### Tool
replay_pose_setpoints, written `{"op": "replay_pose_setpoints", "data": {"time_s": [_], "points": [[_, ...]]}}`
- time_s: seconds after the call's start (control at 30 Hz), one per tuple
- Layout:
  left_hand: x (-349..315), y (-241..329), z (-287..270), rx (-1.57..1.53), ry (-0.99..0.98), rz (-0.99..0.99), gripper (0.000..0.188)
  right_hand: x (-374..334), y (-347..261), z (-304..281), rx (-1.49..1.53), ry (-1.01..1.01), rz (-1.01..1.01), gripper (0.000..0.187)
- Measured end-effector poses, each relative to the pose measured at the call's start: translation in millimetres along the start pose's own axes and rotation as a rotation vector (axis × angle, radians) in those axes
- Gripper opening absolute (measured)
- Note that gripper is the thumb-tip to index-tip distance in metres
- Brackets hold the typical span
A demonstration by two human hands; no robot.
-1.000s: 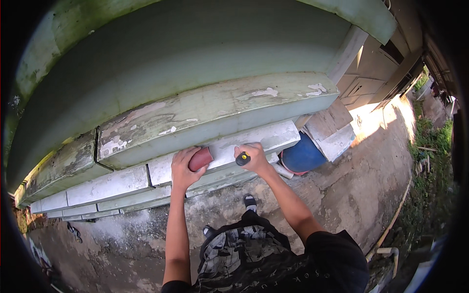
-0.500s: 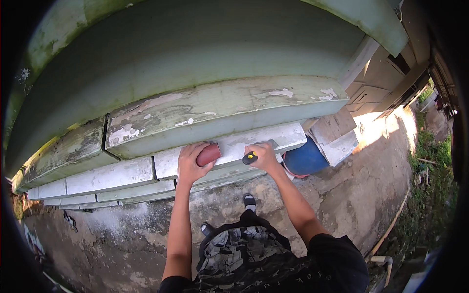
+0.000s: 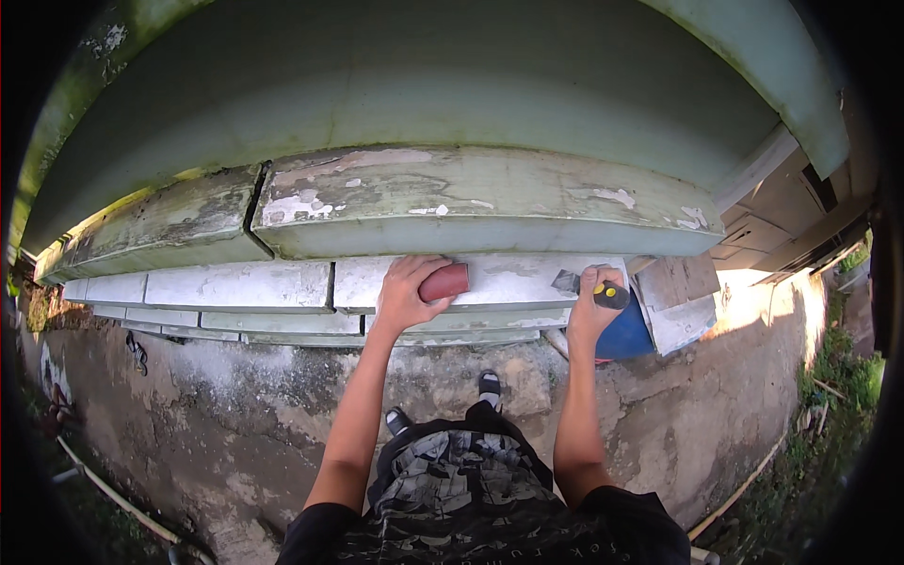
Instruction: The recorder is using a putty knife to scrape old paint from a concrete ledge and then uses a sanding block to smooth the surface.
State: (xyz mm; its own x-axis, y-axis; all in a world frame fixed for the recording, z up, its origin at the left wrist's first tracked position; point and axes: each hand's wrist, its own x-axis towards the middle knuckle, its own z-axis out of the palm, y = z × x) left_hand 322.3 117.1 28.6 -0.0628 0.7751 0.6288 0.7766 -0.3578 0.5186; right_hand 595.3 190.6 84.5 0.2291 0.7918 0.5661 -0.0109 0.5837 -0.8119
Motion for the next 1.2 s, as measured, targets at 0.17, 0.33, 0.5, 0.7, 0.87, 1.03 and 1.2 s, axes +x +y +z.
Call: {"op": "replay_pose_setpoints", "data": {"time_s": [0.17, 0.33, 0.5, 0.7, 0.87, 1.03, 1.2], "points": [[2.4, -9.0, -5.0, -0.122, -0.106, -0.009, 0.056, -14.7, 15.8, -25.0, 0.511, 0.048, 0.148, 0.017], [2.7, -25.0, -29.3, -0.067, -0.269, -0.006, 0.059, -26.9, -16.6, -59.0, -0.309, -0.152, 0.047, 0.016], [-2.5, -25.4, -28.6, -0.078, -0.237, -0.044, 0.06, -34.1, -47.5, -72.3, -0.636, -0.342, -0.082, 0.023], [2.4, -26.3, -33.1, -0.154, -0.266, -0.037, 0.057, -37.1, -66.7, -64.6, -0.654, -0.514, -0.026, 0.019], [-0.4, -32.4, -34.1, -0.237, -0.29, -0.057, 0.057, -39.5, -64.6, -69.0, -0.629, -0.576, 0.043, 0.017], [-0.3, -31.7, -33.2, -0.271, -0.289, -0.078, 0.056, -54.3, -59.4, -58.8, -0.597, -0.497, -0.121, 0.02], [-1.4, -33.1, -33.0, -0.288, -0.263, -0.058, 0.056, -66.2, -63.8, -38.4, -0.552, -0.298, -0.478, 0.02]]}}
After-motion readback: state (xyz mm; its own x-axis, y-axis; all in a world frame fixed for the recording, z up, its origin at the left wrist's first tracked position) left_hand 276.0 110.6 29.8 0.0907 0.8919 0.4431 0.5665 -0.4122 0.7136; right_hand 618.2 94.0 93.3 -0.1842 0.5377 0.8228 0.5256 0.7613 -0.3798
